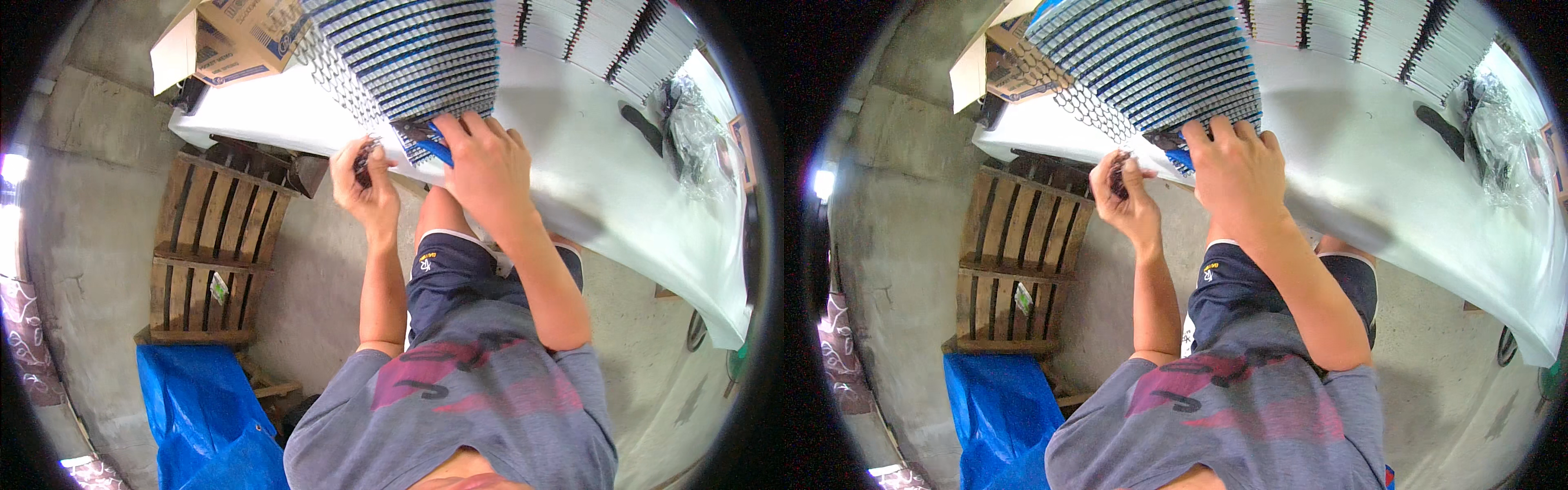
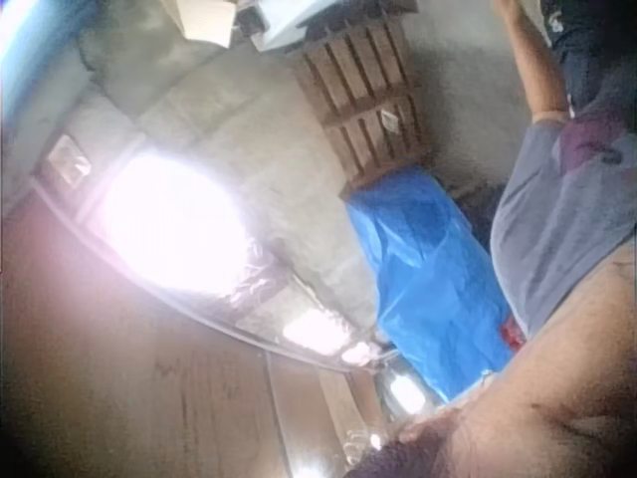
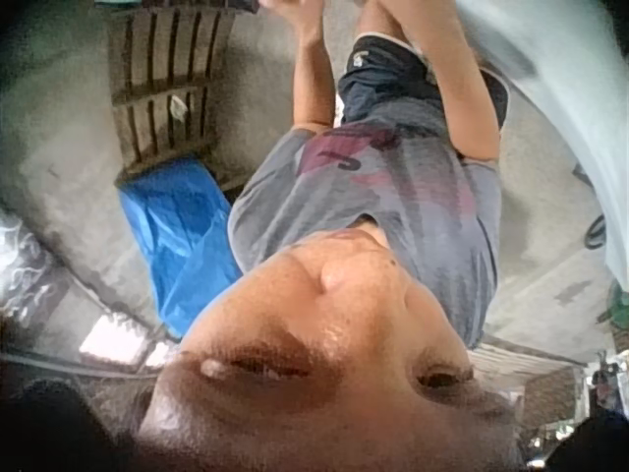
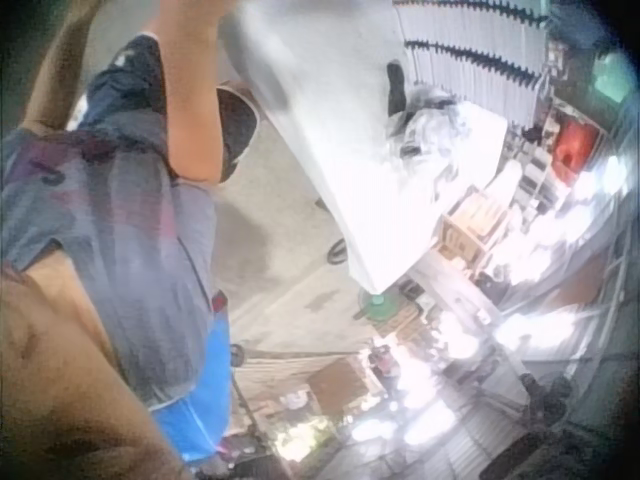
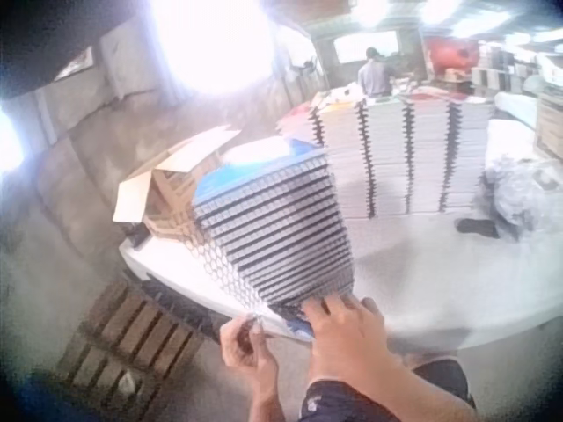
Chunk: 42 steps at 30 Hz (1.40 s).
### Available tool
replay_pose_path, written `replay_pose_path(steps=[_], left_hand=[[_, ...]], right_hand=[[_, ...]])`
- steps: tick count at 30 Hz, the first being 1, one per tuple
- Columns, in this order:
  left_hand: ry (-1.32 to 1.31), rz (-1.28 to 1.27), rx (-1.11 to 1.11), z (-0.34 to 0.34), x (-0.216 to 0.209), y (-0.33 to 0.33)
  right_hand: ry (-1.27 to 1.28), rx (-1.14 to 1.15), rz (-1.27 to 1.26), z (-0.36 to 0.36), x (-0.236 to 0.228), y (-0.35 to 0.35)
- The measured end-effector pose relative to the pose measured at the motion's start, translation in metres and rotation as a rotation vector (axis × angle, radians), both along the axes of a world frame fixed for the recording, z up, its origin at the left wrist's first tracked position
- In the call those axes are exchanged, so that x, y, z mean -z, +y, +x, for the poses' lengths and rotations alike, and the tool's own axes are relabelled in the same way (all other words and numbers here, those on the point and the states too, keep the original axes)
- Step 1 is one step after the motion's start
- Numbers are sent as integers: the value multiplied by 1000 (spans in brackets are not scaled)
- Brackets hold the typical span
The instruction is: The person uses pliers to trim the spiral binding edges of a stack of notebooks, then stacks the trimmed notebooks by color on the table. The person then opens a cardboard box with the pliers.
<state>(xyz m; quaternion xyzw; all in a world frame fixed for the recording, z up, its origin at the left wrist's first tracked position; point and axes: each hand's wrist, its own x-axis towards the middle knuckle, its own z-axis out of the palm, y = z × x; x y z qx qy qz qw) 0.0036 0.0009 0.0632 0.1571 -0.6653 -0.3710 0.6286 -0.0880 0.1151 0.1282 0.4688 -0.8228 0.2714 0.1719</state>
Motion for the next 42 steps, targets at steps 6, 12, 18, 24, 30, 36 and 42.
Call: replay_pose_path(steps=[6,12,18,24,30,36,42], left_hand=[[319,631,515,11,-30,46],[92,1575,1223,-51,-13,120],[-206,1692,1475,-187,-44,218],[-208,1466,1517,-314,-68,324],[-181,1364,1545,-348,-116,356],[-224,940,1699,-253,-131,328],[125,-108,1437,-104,-94,203]], right_hand=[[-213,-89,-213,-14,0,53],[-856,57,-420,-34,72,185],[-1063,358,-547,-19,128,302],[-1115,485,-858,-15,138,329],[-1146,388,-927,-27,137,336],[-1349,267,-1017,-27,110,322],[-1183,34,-696,-18,77,272]])
